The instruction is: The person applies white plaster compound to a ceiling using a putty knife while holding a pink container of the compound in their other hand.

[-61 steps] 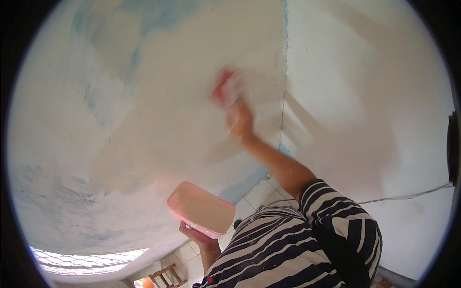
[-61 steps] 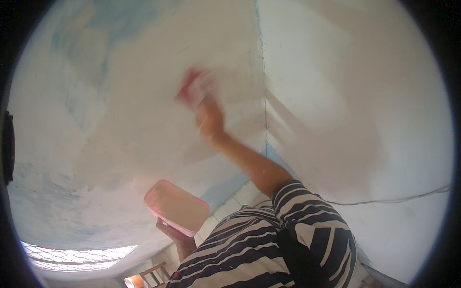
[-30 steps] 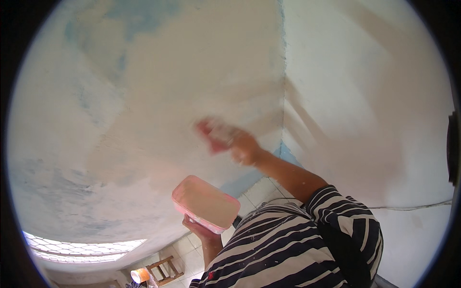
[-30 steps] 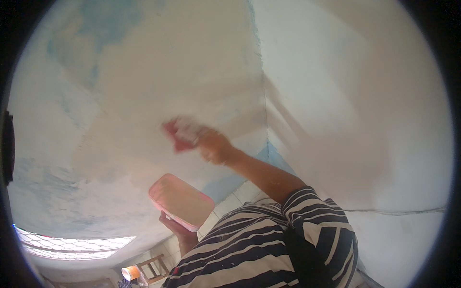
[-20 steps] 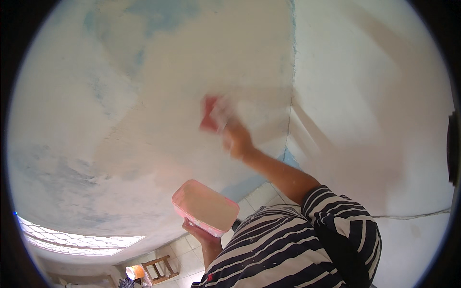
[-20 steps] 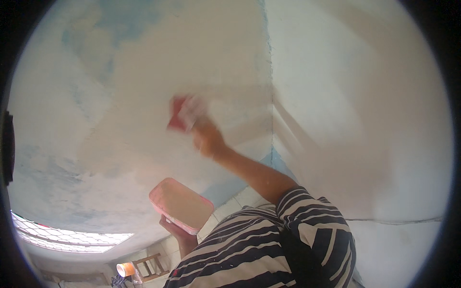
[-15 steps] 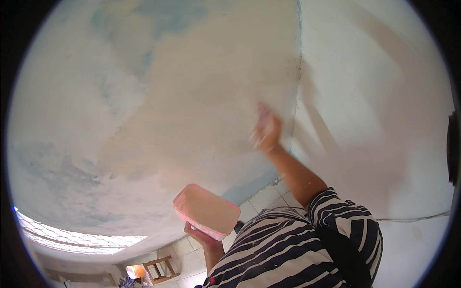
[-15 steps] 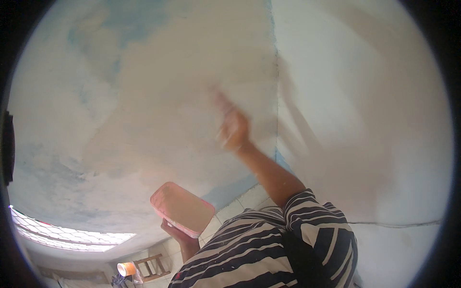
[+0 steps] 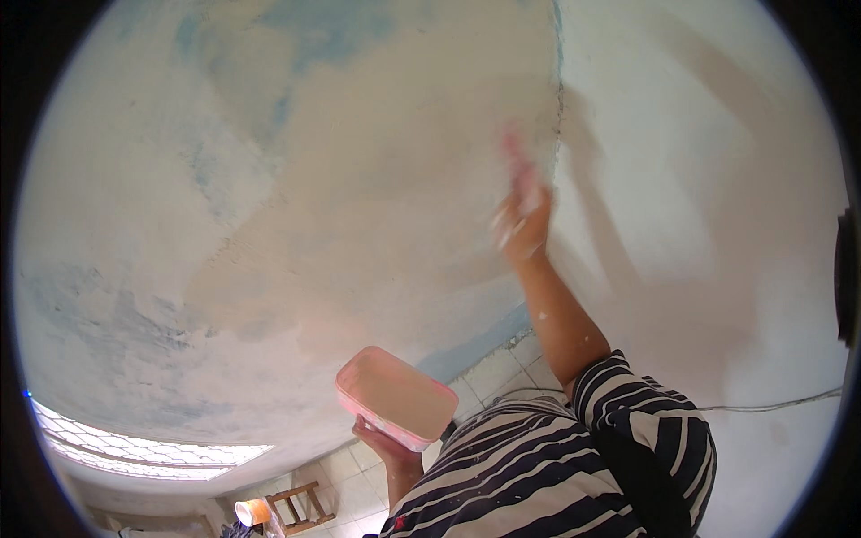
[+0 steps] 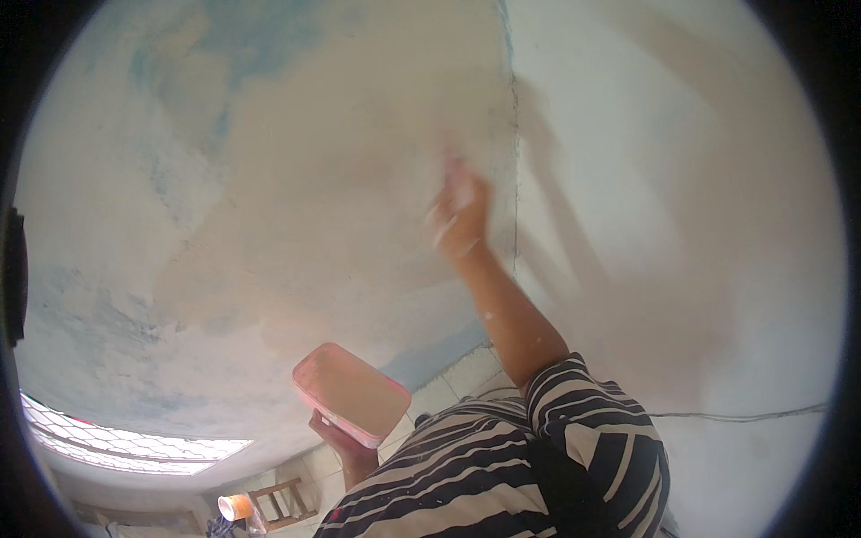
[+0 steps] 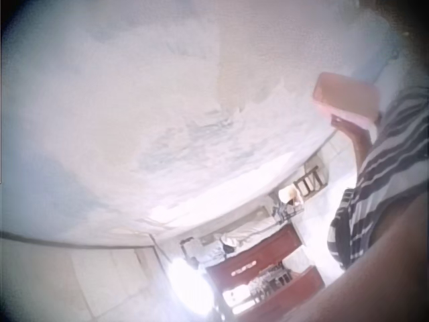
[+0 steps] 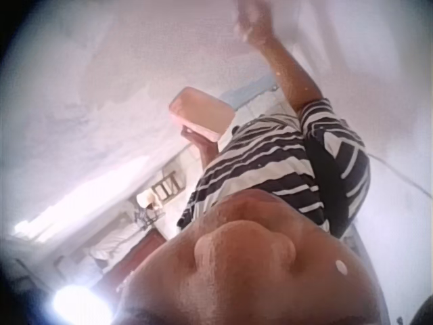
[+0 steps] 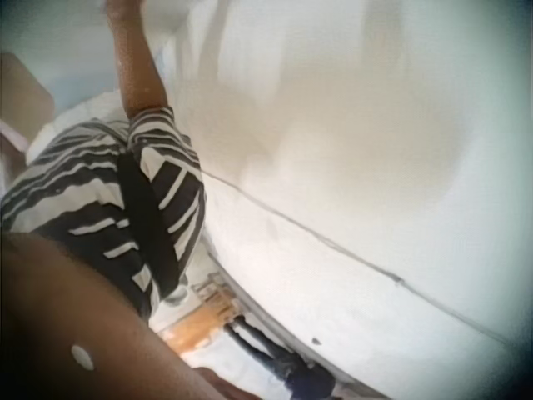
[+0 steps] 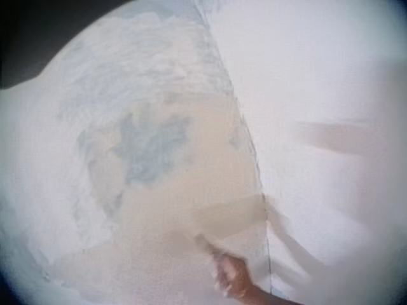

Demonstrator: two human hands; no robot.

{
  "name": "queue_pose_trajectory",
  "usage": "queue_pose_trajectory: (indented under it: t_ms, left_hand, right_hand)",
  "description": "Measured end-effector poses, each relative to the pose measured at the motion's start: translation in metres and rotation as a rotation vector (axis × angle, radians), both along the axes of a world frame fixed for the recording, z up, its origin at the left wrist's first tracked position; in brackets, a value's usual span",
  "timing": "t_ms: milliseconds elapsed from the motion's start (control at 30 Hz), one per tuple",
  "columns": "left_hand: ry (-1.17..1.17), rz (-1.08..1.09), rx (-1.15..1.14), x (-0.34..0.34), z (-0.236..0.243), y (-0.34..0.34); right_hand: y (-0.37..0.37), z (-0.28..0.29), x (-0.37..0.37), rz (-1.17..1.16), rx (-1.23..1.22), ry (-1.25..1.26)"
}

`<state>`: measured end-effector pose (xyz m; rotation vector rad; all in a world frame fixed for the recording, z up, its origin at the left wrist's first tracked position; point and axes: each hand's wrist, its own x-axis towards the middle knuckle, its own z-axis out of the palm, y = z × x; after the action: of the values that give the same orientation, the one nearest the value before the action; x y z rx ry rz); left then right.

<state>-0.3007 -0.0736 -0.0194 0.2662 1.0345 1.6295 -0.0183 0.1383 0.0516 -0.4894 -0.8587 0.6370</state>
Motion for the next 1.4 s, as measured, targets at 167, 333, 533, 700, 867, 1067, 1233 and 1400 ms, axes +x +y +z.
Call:
queue_pose_trajectory:
  t_ms: [167,333,533,700,867,1067,1233,1400]
  left_hand:
    - [0.064,-0.117,0.08,-0.007,-0.022,-0.001]
    - [0.016,-0.065,0.006,0.001,0.002,0.002]
    - [-0.065,-0.047,0.012,0.001,0.001,0.001]
    - [-0.026,-0.065,0.025,0.003,-0.001,0.003]
    - [0.026,-0.059,0.025,-0.002,-0.002,0.001]
    - [-0.051,-0.036,0.003,0.001,-0.001,-0.001]
    - [-0.005,-0.094,0.033,0.003,-0.001,0.002]
    - [0.023,-0.078,0.043,-0.009,-0.01,0.0]
  right_hand:
    - [0.023,0.032,-0.007,-0.635,-0.149,-0.374]
    - [-0.048,0.051,-0.112,-0.117,0.338,-0.963]
    - [-0.002,0.037,0.02,-0.214,-0.124,-0.001]
    - [0.019,0.037,-0.022,-0.76,0.062,-0.674]
    - [-0.043,0.048,-0.06,0.112,0.363,-0.875]
    - [0.005,0.033,0.077,-0.251,-0.099,-0.072]
    - [0.01,0.033,-0.022,-0.787,0.079,-0.69]
    - [-0.029,0.037,-0.044,-0.127,0.438,-0.879]
